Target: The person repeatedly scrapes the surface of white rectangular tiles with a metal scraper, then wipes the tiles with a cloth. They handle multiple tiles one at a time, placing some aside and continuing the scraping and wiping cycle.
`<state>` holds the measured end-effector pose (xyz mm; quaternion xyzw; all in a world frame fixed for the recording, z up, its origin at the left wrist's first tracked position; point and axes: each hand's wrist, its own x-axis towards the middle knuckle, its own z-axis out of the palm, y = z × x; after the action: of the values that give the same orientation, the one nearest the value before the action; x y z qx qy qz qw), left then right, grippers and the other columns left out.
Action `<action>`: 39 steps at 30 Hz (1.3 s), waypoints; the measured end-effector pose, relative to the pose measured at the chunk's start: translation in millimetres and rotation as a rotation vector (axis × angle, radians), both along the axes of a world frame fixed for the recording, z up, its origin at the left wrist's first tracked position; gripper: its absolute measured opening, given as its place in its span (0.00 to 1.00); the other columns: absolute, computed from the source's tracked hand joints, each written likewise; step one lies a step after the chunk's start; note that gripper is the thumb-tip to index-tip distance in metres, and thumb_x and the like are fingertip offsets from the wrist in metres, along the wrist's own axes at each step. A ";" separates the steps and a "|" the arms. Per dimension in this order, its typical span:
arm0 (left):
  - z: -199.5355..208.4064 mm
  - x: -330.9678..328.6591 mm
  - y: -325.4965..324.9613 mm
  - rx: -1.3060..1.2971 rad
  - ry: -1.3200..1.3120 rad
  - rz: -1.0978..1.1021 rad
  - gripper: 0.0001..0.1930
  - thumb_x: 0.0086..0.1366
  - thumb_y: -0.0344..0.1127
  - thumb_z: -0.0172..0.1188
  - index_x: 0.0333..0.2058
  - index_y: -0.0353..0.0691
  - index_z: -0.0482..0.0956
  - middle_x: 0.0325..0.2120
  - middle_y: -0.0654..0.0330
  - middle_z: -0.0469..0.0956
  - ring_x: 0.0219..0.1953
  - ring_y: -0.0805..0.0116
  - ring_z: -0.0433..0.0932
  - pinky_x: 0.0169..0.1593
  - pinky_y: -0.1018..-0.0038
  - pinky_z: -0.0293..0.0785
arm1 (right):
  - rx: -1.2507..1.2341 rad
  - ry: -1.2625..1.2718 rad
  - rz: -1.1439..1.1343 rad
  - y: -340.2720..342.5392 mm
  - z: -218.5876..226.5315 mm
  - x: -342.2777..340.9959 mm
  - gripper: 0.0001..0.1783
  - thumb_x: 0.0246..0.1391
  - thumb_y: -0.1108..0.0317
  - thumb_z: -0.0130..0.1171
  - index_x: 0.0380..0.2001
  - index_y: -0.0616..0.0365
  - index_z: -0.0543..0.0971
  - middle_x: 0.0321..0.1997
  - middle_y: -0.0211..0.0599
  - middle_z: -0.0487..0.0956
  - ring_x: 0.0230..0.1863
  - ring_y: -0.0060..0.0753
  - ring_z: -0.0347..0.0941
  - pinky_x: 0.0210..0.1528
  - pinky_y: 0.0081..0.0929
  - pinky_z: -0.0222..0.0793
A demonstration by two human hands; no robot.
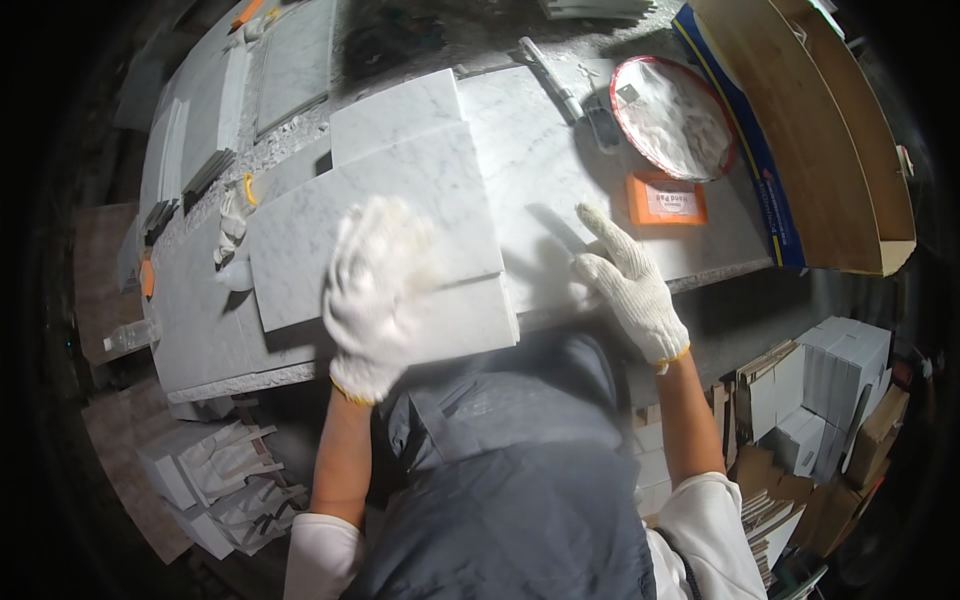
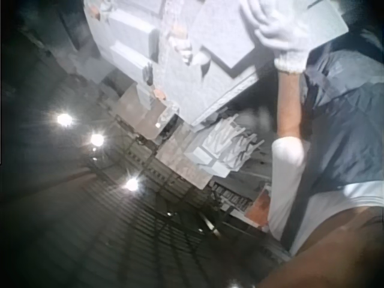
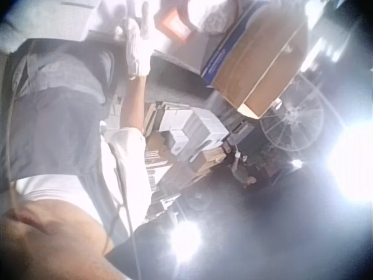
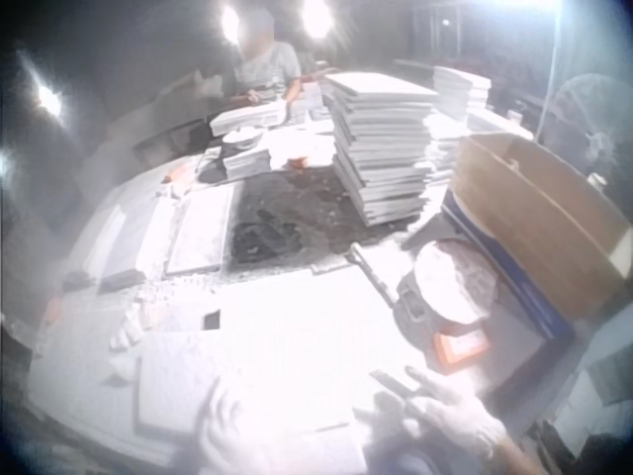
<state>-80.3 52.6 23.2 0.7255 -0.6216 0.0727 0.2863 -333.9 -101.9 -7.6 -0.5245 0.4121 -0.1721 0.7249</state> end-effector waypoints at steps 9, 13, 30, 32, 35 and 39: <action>5.3 -96.8 -11.2 0.340 0.356 -0.853 0.35 0.65 0.66 0.53 0.57 0.41 0.76 0.60 0.49 0.73 0.67 0.51 0.67 0.73 0.56 0.54 | 0.001 -0.074 -0.178 -2.7 -3.1 7.8 0.32 0.67 0.70 0.61 0.71 0.66 0.67 0.45 0.35 0.81 0.38 0.20 0.78 0.33 0.15 0.74; 9.0 -96.8 13.3 0.071 0.528 -0.541 0.21 0.66 0.50 0.64 0.48 0.40 0.82 0.48 0.52 0.81 0.56 0.53 0.78 0.61 0.58 0.73 | 0.084 -0.133 -0.151 0.4 5.8 11.2 0.31 0.67 0.74 0.58 0.71 0.67 0.65 0.45 0.36 0.80 0.40 0.21 0.76 0.42 0.20 0.77; 33.9 -68.2 25.0 0.272 1.518 0.137 0.12 0.72 0.33 0.65 0.48 0.31 0.81 0.35 0.58 0.86 0.35 0.72 0.85 0.41 0.79 0.83 | 0.005 0.027 0.362 49.1 49.5 25.2 0.26 0.65 0.78 0.58 0.66 0.58 0.75 0.48 0.34 0.86 0.47 0.21 0.81 0.50 0.21 0.78; 34.7 -66.7 32.4 0.468 1.156 0.127 0.10 0.70 0.33 0.66 0.44 0.33 0.84 0.33 0.56 0.86 0.32 0.67 0.85 0.39 0.73 0.81 | 0.044 0.015 0.348 50.0 47.2 19.7 0.25 0.62 0.84 0.55 0.62 0.62 0.78 0.41 0.32 0.86 0.39 0.19 0.81 0.40 0.19 0.80; 32.8 -60.6 41.7 0.369 0.734 -0.002 0.10 0.66 0.35 0.69 0.42 0.36 0.86 0.34 0.54 0.85 0.29 0.60 0.83 0.38 0.69 0.79 | 0.035 0.079 0.122 42.1 44.6 11.1 0.16 0.63 0.80 0.58 0.52 0.65 0.83 0.37 0.32 0.85 0.35 0.20 0.80 0.39 0.20 0.79; 17.5 -53.9 43.8 -0.040 0.298 0.057 0.11 0.61 0.39 0.71 0.41 0.45 0.87 0.37 0.61 0.84 0.34 0.57 0.82 0.41 0.63 0.79 | -0.171 0.017 -0.022 9.9 32.7 23.1 0.17 0.66 0.72 0.62 0.56 0.64 0.81 0.40 0.33 0.84 0.35 0.20 0.80 0.37 0.20 0.79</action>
<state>-134.2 96.4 40.7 0.7398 -0.5498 -0.0154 0.3876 -310.8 -92.0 25.2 -0.5816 0.4078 -0.2099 0.6718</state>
